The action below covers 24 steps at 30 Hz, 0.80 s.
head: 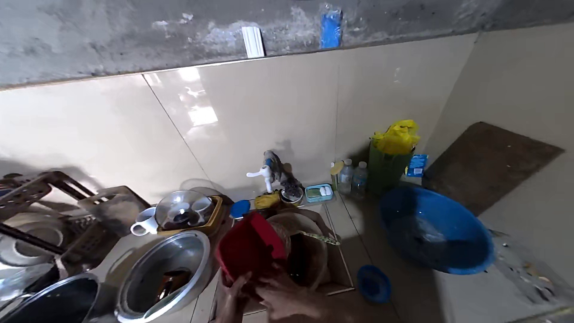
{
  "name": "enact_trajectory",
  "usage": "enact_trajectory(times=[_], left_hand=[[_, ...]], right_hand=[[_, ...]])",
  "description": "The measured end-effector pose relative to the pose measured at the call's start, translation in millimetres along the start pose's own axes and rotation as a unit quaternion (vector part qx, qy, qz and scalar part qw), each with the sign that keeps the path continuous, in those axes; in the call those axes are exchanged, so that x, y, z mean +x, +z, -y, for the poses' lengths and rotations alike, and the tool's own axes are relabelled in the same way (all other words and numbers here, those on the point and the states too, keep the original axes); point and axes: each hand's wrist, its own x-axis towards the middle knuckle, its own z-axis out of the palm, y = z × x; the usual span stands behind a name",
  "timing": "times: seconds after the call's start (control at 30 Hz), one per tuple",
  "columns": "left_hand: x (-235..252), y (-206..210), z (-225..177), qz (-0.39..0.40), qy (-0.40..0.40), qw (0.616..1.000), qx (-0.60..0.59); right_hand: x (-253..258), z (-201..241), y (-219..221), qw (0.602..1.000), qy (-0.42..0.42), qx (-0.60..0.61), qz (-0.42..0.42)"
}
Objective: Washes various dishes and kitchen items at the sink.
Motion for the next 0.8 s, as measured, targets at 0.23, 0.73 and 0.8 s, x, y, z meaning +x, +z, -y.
enact_trajectory(times=[0.23,0.73,0.8], left_hand=[[6.9,12.4,-5.7,-0.005,0.031,0.998,0.049],[-0.4,23.0,-10.6,-0.029,-0.022,0.999,-0.04],[3.4,28.6,-9.4,-0.031,-0.012,0.998,-0.052]], right_hand=[[12.0,21.6,-23.7,0.991,0.083,0.055,0.093],[-22.6,-50.1,7.4,0.976,-0.059,-0.123,-0.172],[-23.0,-17.6,10.7,0.977,-0.018,-0.076,-0.198]])
